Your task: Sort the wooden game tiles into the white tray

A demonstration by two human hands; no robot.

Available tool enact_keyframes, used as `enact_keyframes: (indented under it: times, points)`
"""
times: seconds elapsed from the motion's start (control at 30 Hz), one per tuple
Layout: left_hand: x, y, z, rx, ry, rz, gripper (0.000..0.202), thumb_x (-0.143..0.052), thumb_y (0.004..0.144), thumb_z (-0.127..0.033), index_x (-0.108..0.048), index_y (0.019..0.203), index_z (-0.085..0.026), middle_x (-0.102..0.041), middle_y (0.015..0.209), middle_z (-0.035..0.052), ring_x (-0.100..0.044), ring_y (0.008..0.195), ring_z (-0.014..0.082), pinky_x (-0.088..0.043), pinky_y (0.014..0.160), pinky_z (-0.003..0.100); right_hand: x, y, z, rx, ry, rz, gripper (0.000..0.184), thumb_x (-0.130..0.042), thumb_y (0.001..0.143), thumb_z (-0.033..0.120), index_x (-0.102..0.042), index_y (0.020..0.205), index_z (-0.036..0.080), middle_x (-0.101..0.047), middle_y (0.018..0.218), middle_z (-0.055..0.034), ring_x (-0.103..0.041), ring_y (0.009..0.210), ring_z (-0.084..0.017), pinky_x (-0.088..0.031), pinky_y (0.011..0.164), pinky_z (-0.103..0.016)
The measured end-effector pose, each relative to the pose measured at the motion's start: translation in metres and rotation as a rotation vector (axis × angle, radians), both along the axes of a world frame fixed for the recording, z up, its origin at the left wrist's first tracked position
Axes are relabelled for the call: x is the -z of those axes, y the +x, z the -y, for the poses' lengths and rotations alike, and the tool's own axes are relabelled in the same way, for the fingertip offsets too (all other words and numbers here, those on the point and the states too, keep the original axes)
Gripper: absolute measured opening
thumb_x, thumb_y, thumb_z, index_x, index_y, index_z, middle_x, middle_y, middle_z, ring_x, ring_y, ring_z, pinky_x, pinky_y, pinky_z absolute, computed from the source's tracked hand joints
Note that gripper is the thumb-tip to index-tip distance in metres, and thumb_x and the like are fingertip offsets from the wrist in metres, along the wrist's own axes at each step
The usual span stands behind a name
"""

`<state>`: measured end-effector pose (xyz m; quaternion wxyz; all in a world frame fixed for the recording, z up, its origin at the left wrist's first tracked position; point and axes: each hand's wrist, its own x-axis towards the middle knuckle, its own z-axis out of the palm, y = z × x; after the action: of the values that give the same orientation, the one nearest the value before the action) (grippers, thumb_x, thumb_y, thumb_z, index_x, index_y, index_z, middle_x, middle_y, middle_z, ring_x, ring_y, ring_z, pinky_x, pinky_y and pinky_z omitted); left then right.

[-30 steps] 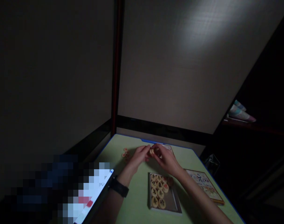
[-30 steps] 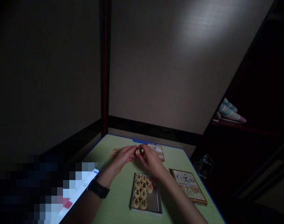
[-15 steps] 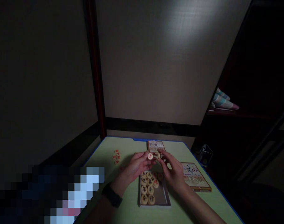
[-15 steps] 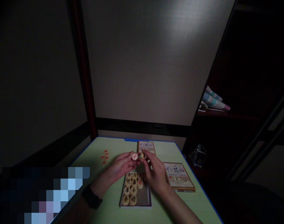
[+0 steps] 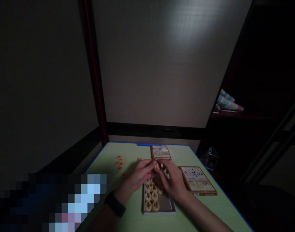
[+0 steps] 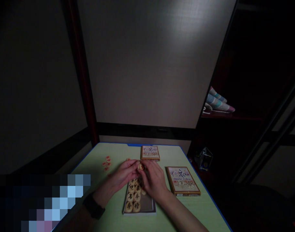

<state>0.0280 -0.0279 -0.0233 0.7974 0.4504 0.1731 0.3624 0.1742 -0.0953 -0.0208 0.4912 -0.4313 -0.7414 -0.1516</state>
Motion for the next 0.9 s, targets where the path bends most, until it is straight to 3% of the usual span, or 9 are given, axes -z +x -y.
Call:
enact_keyframes:
  times: [0.27, 0.43, 0.67, 0.77, 0.9]
  points:
    - [-0.005, -0.005, 0.001, 0.045, -0.007, 0.015, 0.034, -0.085, 0.065, -0.031, -0.073, 0.091, -0.013, -0.070, 0.092, 0.0092, -0.064, 0.085, 0.0171, -0.049, 0.080, 0.027, 0.001, 0.000, 0.003, 0.012, -0.047, 0.036, 0.030, -0.050, 0.095, 0.024, -0.050, 0.125, 0.021, -0.069, 0.099, -0.0099, -0.066, 0.088, -0.022, -0.057, 0.077, -0.037]
    - [-0.011, -0.005, 0.003, 0.010, 0.019, 0.022, 0.034, -0.087, 0.061, -0.029, -0.073, 0.087, -0.012, -0.071, 0.091, 0.0098, -0.064, 0.086, 0.0186, -0.049, 0.080, 0.028, 0.001, 0.002, 0.002, -0.034, -0.028, 0.055, 0.034, -0.052, 0.094, 0.022, -0.048, 0.127, 0.022, -0.068, 0.110, -0.0109, -0.065, 0.099, -0.023, -0.056, 0.084, -0.039]
    - [-0.011, -0.007, 0.004, -0.013, 0.031, -0.019, 0.046, -0.089, 0.057, -0.029, -0.071, 0.096, -0.012, -0.071, 0.096, 0.0109, -0.064, 0.087, 0.0194, -0.049, 0.083, 0.032, -0.005, 0.004, 0.000, -0.080, -0.044, 0.067, 0.026, -0.052, 0.093, 0.018, -0.054, 0.118, 0.022, -0.069, 0.104, -0.0087, -0.064, 0.093, -0.021, -0.053, 0.082, -0.037]
    - [-0.011, -0.008, -0.001, -0.062, 0.111, -0.070, 0.045, -0.084, 0.064, -0.035, -0.070, 0.101, -0.013, -0.071, 0.101, 0.0118, -0.064, 0.091, 0.0208, -0.048, 0.080, 0.030, -0.016, 0.014, 0.008, -0.062, -0.205, 0.051, 0.028, -0.053, 0.092, 0.020, -0.054, 0.119, 0.021, -0.068, 0.106, -0.0096, -0.062, 0.093, -0.021, -0.051, 0.082, -0.037]
    - [-0.005, -0.004, -0.011, -0.306, 0.376, -0.274, 0.022, -0.075, 0.070, -0.031, -0.072, 0.085, -0.015, -0.071, 0.085, 0.0078, -0.062, 0.081, 0.0195, -0.046, 0.074, 0.029, -0.030, 0.024, 0.033, 0.035, -0.599, 0.127, 0.026, -0.057, 0.085, 0.017, -0.060, 0.110, 0.021, -0.069, 0.096, -0.0067, -0.062, 0.086, -0.020, -0.049, 0.078, -0.033]
